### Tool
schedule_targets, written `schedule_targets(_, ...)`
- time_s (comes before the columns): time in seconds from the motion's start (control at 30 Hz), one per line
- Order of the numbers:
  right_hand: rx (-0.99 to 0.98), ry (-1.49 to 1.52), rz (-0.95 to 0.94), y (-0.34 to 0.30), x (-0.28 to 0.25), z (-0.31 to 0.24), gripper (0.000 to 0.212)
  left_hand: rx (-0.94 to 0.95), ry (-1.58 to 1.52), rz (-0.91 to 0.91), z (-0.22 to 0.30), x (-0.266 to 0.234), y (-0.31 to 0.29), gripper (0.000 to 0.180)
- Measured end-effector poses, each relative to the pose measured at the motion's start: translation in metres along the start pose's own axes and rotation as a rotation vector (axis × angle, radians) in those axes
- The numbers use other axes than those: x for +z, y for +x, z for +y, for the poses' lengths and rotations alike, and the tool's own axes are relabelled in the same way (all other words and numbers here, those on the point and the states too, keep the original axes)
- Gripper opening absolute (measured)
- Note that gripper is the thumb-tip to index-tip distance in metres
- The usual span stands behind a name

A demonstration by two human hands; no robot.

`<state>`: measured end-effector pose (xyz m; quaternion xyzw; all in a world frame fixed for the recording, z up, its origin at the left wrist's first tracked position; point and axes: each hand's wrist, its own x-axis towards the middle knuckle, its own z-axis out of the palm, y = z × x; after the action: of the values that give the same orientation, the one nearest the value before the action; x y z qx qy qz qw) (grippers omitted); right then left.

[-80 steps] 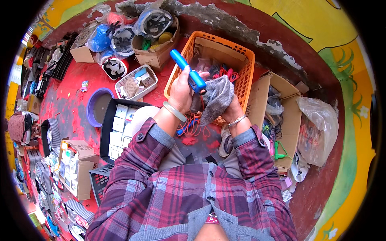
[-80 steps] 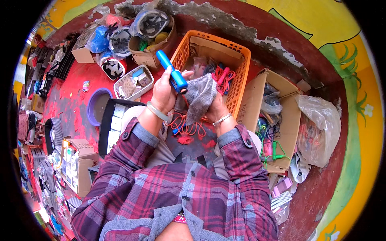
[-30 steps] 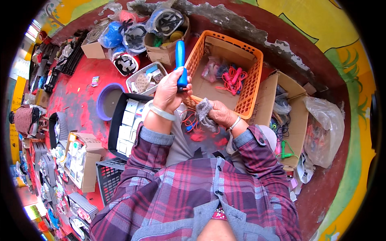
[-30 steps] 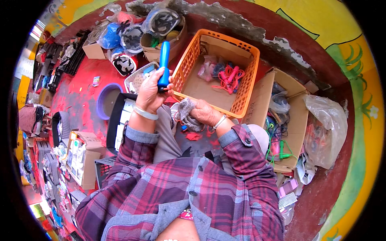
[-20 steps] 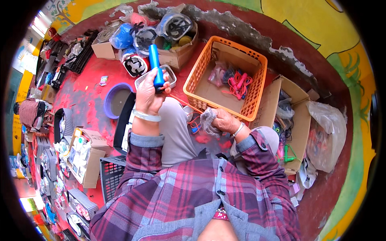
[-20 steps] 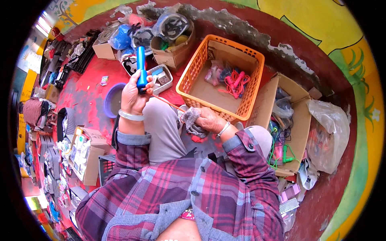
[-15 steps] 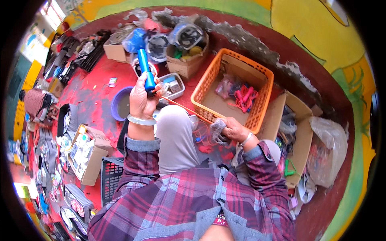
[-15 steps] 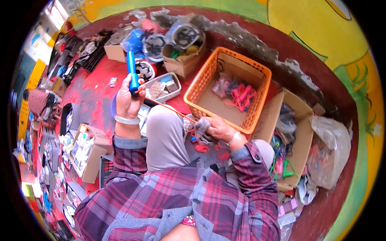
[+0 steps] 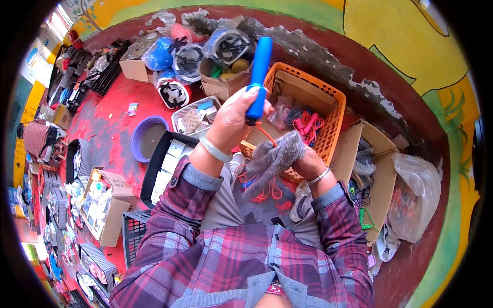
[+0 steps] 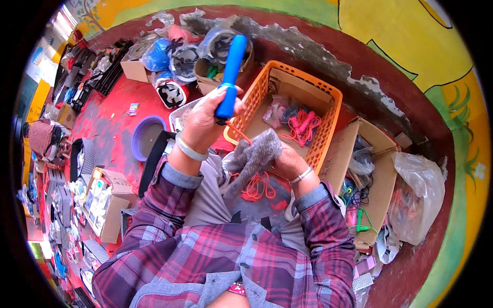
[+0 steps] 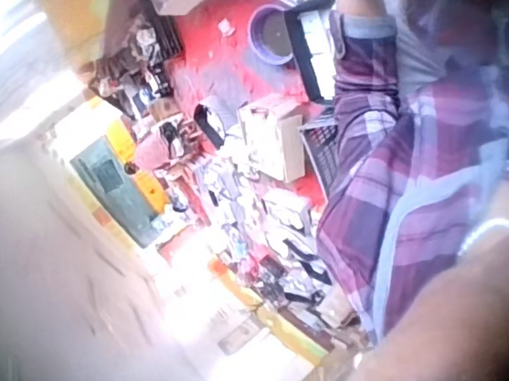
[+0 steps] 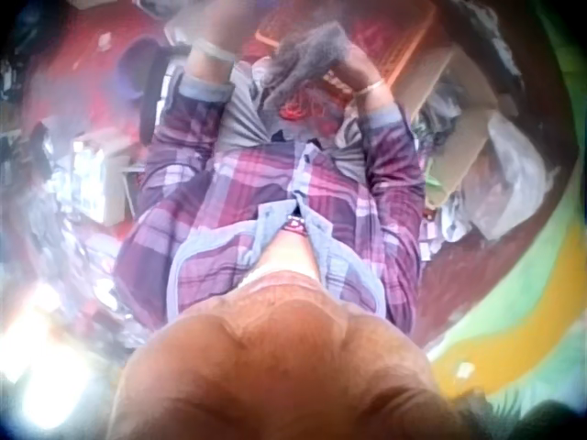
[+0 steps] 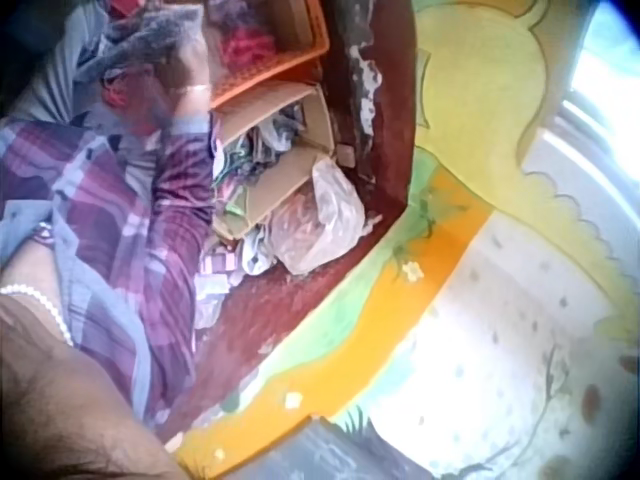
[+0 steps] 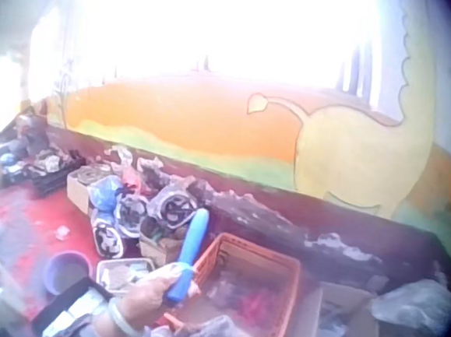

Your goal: The person cleans jump rope handles and cords using a cloth, then coils the cords around the handles.

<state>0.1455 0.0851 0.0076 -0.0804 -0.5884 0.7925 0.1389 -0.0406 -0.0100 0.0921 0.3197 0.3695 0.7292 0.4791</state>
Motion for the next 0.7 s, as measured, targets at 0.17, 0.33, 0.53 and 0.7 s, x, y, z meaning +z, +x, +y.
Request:
schedule_targets(0.17,0.092,0.310,0.086,0.035,0.002,-0.009,0.035,-0.155,-0.026,-0.129,-0.034,0.007,0.021,0.035)
schedule_targets(0.33,0.144,0.449,0.157,0.040,0.008,-0.004,0.044,-0.234,-0.172,-0.024,-0.064,-0.004,0.029,0.036)
schedule_targets(0.53,0.147,0.512,0.248,0.047,0.005,-0.004,0.036,-0.324,-0.359,0.089,-0.066,-0.005,0.043,0.032)
schedule_targets(0.7,0.151,0.325,0.094,0.047,-0.006,0.010,0.032,-0.254,-0.281,0.158,-0.055,-0.013,0.053,0.029)
